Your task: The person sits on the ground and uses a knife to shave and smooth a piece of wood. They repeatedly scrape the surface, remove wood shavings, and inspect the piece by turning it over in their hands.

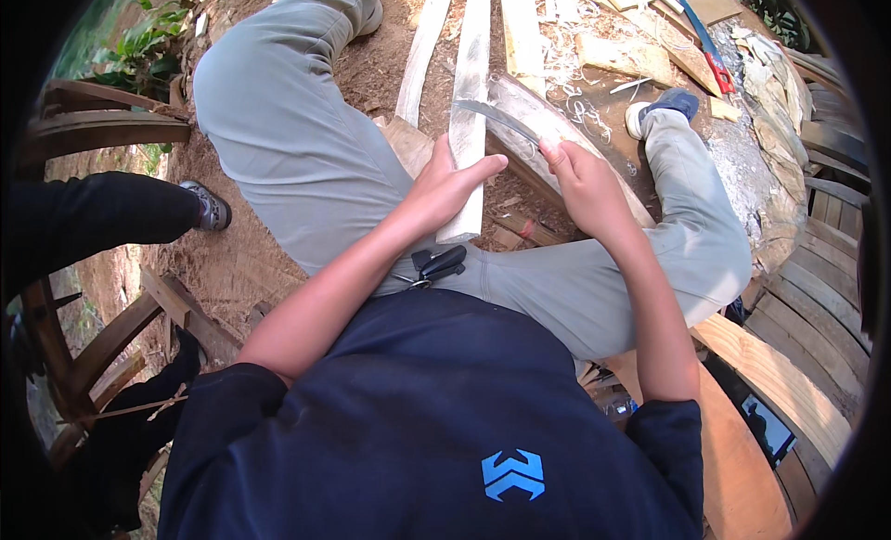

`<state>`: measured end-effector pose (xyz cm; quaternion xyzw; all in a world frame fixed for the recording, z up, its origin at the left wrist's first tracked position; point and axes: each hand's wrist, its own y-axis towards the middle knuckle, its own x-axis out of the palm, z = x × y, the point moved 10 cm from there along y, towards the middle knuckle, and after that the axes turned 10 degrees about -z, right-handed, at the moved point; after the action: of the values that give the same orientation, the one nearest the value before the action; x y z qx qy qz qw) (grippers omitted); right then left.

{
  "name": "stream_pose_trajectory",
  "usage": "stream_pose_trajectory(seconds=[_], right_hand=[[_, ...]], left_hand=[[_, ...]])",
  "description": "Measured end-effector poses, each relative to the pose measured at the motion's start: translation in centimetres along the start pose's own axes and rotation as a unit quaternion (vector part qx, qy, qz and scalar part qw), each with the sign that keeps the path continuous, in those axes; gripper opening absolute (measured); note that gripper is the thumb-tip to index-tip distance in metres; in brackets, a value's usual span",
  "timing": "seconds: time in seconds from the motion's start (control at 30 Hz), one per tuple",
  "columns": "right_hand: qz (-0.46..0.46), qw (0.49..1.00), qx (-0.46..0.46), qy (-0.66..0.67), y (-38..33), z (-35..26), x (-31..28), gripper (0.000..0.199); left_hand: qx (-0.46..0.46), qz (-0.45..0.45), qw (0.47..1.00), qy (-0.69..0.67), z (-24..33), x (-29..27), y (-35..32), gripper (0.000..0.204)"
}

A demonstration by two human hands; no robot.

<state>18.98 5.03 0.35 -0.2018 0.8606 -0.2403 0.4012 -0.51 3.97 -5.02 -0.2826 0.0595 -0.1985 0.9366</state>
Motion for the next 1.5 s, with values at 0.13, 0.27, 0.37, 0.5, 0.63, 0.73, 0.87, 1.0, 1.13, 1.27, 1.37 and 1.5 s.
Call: stream_pose_trajectory(seconds=[0.13,0.27,0.37,0.5,0.63,0.73,0.87,1.0,1.13,1.27,1.37,1.5], right_hand=[[0.008,0.999,-0.004,-0.047,-0.1,-0.5,1.1,0.052],[0.053,0.989,-0.012,-0.134,-0.3,-0.9,1.8,0.05],[0.092,0.977,-0.031,-0.192,0.0,-1.4,1.7,0.048],[0.157,0.956,-0.048,-0.242,-0.2,-2.4,1.5,0.045],[0.162,0.961,-0.012,-0.222,0.3,-2.7,2.3,0.045],[0.142,0.968,0.028,-0.205,1.0,-3.2,2.8,0.045],[0.171,0.962,0.026,-0.209,1.0,-3.9,3.1,0.047],[0.162,0.969,0.017,-0.183,1.1,-4.4,2.7,0.048],[0.045,0.998,-0.044,0.0,3.7,-0.6,2.9,0.048],[-0.16,0.933,0.034,0.319,2.3,1.3,3.2,0.049],[-0.172,0.85,0.056,0.495,0.8,1.0,2.8,0.044],[-0.05,0.858,0.021,0.511,2.4,1.6,1.6,0.04]], left_hand=[[0.025,-0.008,1.0,0.006,-1.2,-0.3,0.7,0.082],[0.023,-0.023,0.999,0.015,-2.3,-0.2,1.4,0.08],[0.012,-0.028,1.0,0.003,-3.0,0.0,1.8,0.077],[0.025,-0.023,0.999,-0.007,-2.7,-0.1,2.0,0.073],[0.004,-0.031,0.999,0.02,-2.5,-0.1,1.8,0.054],[-0.024,-0.044,0.998,-0.036,-2.5,-0.2,1.4,0.05],[-0.044,-0.049,0.996,-0.067,-2.7,-0.5,1.2,0.047],[-0.067,-0.036,0.991,-0.111,-2.7,-0.5,0.6,0.046],[-0.024,-0.018,0.995,-0.094,-2.0,-0.6,0.9,0.048],[0.0,0.003,0.996,-0.086,-1.7,-1.3,1.3,0.049],[-0.006,-0.004,0.994,-0.105,-1.3,-1.4,0.7,0.054],[0.045,-0.031,0.994,-0.097,-0.6,-0.5,0.7,0.068]])
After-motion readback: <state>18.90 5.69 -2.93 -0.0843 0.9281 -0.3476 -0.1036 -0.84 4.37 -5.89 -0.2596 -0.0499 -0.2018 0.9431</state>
